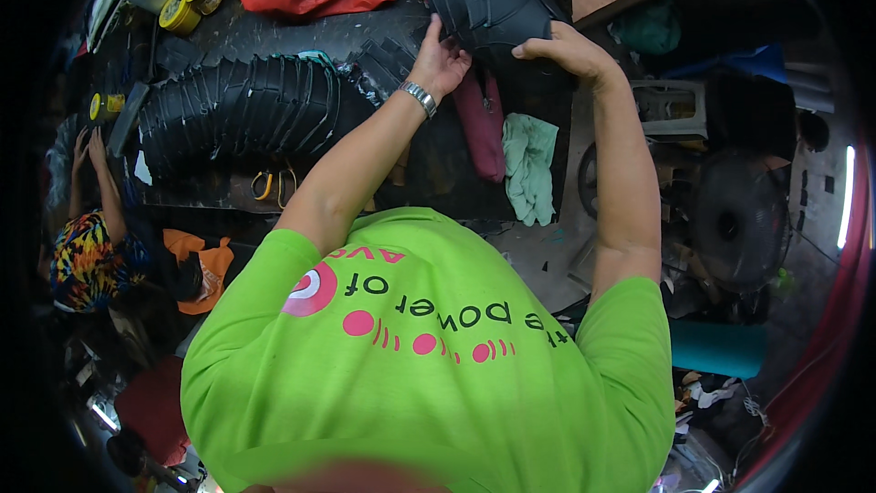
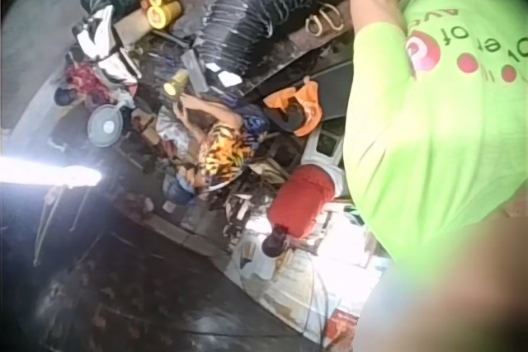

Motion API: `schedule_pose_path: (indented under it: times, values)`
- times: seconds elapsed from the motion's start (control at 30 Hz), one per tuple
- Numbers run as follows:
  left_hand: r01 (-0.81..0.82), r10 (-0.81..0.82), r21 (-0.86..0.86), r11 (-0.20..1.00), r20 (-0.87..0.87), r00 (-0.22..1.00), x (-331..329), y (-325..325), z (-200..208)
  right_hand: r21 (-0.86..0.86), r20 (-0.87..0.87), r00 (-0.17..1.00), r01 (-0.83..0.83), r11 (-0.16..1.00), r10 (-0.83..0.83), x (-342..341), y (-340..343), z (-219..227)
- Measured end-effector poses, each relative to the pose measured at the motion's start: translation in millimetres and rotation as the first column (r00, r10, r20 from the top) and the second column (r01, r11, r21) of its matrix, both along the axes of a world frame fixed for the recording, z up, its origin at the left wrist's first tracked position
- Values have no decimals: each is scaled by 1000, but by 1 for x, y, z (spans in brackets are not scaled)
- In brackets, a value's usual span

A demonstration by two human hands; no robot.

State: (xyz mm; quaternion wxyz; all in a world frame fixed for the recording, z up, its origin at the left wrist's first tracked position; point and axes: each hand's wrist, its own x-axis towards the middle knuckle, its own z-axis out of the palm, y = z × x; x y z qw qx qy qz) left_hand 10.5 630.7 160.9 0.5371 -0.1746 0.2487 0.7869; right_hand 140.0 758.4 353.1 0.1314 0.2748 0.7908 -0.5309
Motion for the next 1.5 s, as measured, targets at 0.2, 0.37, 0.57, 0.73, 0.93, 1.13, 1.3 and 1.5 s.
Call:
schedule_pose_path:
  times: [0.2,0.37,0.57,0.73,0.93,1.13,1.3,1.5]
  values:
    - [48,-64,-211,976,-71,995,5,9,9,-127,-38,987,151,980,-157,18,2,-1]
    - [74,-46,77,994,-316,948,13,11,17,-148,-146,957,228,962,-249,39,2,0]
    - [-34,54,102,994,-204,977,17,33,8,-194,-145,929,310,931,-340,58,-9,8]
    - [47,-28,149,988,-125,992,7,23,3,-168,-221,918,297,940,-330,58,-22,0]
    - [16,-50,-103,995,-330,943,-4,26,16,-192,-193,920,304,933,-340,67,-18,-16]
    - [-75,51,-67,995,-313,948,-8,27,9,-332,-164,853,425,842,-495,81,-18,-32]
    - [-155,163,51,987,-375,912,-12,37,-6,-339,-184,814,474,813,-551,91,-18,-34]
    - [-109,137,135,985,-216,967,-25,50,-16,-400,-250,737,512,760,-628,95,-14,-40]
